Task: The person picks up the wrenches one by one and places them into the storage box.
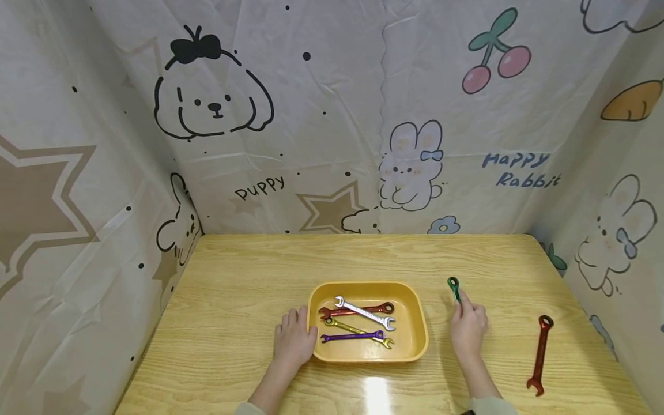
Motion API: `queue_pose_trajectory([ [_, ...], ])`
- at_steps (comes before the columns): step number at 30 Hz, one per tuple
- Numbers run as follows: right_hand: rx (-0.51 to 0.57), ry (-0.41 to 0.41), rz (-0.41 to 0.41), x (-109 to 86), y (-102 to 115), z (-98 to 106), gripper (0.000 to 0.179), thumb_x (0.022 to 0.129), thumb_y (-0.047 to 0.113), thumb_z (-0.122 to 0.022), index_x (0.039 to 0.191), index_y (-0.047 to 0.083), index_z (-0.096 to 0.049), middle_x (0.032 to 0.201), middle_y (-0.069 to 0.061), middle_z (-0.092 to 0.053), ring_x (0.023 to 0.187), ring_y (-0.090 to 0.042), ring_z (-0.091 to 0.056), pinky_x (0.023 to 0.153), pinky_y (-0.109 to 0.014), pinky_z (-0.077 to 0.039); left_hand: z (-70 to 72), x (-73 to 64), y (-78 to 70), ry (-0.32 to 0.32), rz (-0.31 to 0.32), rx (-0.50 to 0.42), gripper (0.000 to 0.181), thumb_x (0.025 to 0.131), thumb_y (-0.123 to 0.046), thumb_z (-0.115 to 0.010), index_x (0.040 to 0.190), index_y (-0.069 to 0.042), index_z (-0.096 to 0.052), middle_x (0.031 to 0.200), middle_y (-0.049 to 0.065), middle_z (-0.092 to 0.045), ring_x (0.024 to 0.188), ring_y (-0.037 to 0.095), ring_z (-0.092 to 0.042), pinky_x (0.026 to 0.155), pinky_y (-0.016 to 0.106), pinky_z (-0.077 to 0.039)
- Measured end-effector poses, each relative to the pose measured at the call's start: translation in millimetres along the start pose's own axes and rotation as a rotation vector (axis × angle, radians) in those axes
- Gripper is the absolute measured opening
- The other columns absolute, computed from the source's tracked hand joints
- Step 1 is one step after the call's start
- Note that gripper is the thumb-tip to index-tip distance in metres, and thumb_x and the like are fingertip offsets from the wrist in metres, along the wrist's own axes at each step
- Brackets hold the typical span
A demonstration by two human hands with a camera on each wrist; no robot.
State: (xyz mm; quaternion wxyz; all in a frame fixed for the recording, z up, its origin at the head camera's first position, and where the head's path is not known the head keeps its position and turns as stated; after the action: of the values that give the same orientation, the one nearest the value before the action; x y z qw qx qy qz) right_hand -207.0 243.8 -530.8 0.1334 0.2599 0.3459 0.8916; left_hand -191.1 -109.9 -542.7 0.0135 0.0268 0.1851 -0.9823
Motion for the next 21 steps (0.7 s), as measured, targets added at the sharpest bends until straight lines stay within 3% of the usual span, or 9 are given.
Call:
queue_pose_trajectory([
  [14, 0.019, -0.051, 0.164, 1.0, 24, -2, 0.03, 0.08, -0.008, -0.061, 0.11, -0.008, -0.061, 0.08, -0.027, -0.052, 0.071, -0.039, -0.05, 0.067, -0.05, -0.037, 2.0, -0.1, -0.9, -0.012, -0.004, -0.009, 0.043, 0.088, -0.027, -0.046, 0.125, -0.004, -0.042, 0.105, 0.014, -0.044, 0.093, 0.028, -0.039, 0.076, 0.043, -0.033],
  [21, 0.027, -0.019, 0.219, -0.7, 38, -5, 0.03, 0.081, -0.008, -0.061, 0.111, -0.008, -0.061, 0.079, -0.026, -0.052, 0.067, -0.035, -0.05, 0.061, -0.044, -0.039, 2.3, -0.2, -1.3, -0.004, 0.005, -0.014, 0.045, 0.088, -0.028, -0.046, 0.126, -0.004, -0.042, 0.106, 0.013, -0.044, 0.094, 0.028, -0.039, 0.077, 0.043, -0.033],
])
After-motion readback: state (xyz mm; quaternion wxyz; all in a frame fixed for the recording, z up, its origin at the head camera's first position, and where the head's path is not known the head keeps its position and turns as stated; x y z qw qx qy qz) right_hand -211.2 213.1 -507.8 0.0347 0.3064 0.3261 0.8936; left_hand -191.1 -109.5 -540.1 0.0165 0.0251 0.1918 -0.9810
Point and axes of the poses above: each hand's wrist, its own x-axis towards the middle knuckle, its own z-axis out of the back of the hand, y = z × x, the point moved 5 cm from there along x, towards the middle knuckle
